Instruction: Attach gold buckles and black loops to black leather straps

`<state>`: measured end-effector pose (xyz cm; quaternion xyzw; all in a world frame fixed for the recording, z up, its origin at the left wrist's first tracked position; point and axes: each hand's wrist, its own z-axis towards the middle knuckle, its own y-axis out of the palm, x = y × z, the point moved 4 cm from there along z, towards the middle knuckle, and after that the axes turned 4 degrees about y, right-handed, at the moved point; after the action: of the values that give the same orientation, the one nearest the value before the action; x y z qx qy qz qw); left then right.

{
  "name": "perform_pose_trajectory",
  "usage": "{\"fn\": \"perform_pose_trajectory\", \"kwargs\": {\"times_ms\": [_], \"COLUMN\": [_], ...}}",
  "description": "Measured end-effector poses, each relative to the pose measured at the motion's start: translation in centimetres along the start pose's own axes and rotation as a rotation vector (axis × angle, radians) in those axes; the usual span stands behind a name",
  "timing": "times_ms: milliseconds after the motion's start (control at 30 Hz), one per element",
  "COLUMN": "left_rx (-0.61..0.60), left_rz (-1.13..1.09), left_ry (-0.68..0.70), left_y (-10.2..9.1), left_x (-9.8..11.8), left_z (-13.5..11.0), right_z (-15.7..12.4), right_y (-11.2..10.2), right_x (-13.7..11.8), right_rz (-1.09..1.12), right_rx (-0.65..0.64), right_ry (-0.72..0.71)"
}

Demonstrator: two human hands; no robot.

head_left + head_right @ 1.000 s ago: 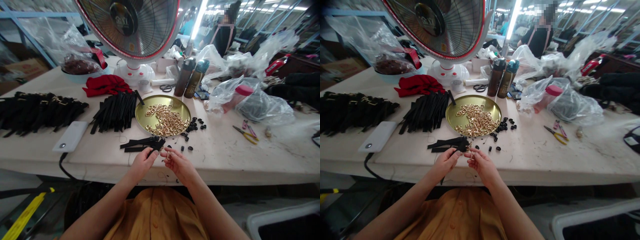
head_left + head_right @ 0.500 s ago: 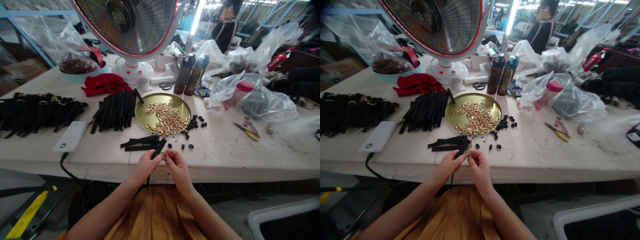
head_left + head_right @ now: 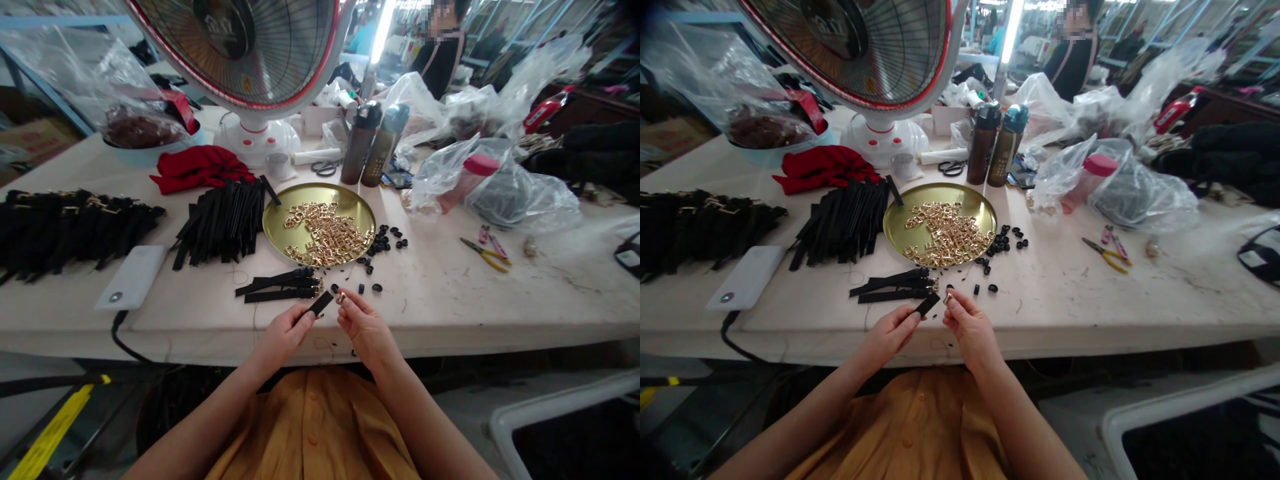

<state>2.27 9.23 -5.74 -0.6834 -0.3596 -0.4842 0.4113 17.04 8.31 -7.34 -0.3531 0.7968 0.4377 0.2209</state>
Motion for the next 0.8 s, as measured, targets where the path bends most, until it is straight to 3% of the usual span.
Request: {"fn": "perform_pose_trajectory", "kwargs": {"times_ms": [200,333,500,667,800], "left_rx": [-0.099,-0.152,-0.178,-0.172,-0.175], "left_rz": [0.346,0.492,0.298,0.141,-0.007], "left_ry": [0.148,0.210,0.194,0.164,0.095], "left_y": [0.2,0.0,0.5,1.2,1.7], "left_x": [0.7,1.0,1.1,1.2,0.8], "left_z": [-0.6,-0.4,-0.5,-0.4,-0.5], "right_z": [-0.7,-1.1,-1.1,-1.5,-2.1], "right_y": [0.3,-0.1,-0.3,0.3,0.4], "right_x": [0.8,1.2,1.1,2.3,2.3], "right_rz": [0.066,-0.002,-0.140,-0.248,-0.377], "right_rx": [-0.096,-0.114,-0.038,-0.056,-0.022], "right_ry": [0.166,0.156,-0.128,-0.113,-0.216]}}
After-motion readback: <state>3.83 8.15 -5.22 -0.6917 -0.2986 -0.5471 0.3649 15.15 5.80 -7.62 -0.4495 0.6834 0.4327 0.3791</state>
